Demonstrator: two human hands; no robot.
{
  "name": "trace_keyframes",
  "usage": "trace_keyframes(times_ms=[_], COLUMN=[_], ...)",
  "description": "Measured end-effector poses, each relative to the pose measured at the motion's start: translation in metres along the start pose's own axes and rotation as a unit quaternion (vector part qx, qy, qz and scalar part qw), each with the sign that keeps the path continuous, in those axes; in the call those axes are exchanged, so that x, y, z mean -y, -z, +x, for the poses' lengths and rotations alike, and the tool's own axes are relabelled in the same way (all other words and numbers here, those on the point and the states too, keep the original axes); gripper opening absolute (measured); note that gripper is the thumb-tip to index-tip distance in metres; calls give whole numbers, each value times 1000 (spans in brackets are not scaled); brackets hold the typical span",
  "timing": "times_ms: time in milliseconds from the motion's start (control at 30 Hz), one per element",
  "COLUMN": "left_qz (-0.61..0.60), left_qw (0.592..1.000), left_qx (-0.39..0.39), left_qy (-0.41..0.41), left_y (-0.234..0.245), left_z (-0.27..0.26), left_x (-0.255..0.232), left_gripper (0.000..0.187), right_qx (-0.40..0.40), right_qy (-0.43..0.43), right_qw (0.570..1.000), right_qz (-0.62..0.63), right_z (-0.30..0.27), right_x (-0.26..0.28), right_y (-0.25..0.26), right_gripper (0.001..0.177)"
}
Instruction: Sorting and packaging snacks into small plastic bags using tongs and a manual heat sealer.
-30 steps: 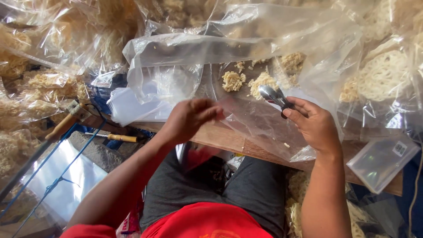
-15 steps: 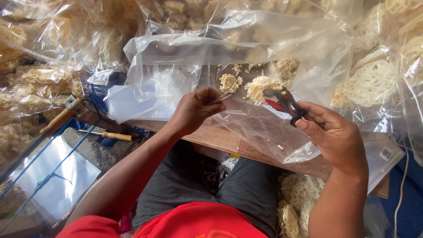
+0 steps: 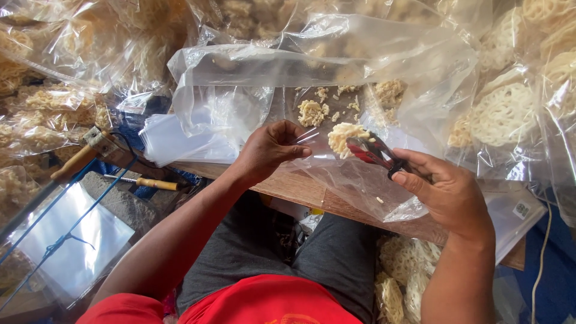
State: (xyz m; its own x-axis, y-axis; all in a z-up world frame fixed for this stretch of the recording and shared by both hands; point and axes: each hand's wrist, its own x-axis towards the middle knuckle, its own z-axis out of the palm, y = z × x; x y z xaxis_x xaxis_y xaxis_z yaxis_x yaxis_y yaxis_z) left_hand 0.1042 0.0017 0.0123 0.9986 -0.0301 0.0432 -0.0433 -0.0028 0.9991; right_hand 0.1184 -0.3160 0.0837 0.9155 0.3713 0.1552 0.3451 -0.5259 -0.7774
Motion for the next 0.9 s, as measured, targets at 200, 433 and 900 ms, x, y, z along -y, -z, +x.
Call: trace_keyframes(times_ms=[200, 433, 900], left_qz=[8, -11, -3], left_qw=[1000, 999, 997], left_qx=[11, 22, 79], left_qy=[18, 23, 7], left_y=[-5, -12, -29], left_z=[-1, 0, -7], left_x=[0, -1, 3], left_gripper=[21, 22, 36], right_qx=[13, 56, 123], right_qy=[-50, -25, -135], right_qw=[997, 996, 981], right_qz=[-48, 65, 63], right_z=[-1, 7, 20], right_x=[4, -11, 1], right_y=[1, 7, 9], right_gripper=[48, 49, 47])
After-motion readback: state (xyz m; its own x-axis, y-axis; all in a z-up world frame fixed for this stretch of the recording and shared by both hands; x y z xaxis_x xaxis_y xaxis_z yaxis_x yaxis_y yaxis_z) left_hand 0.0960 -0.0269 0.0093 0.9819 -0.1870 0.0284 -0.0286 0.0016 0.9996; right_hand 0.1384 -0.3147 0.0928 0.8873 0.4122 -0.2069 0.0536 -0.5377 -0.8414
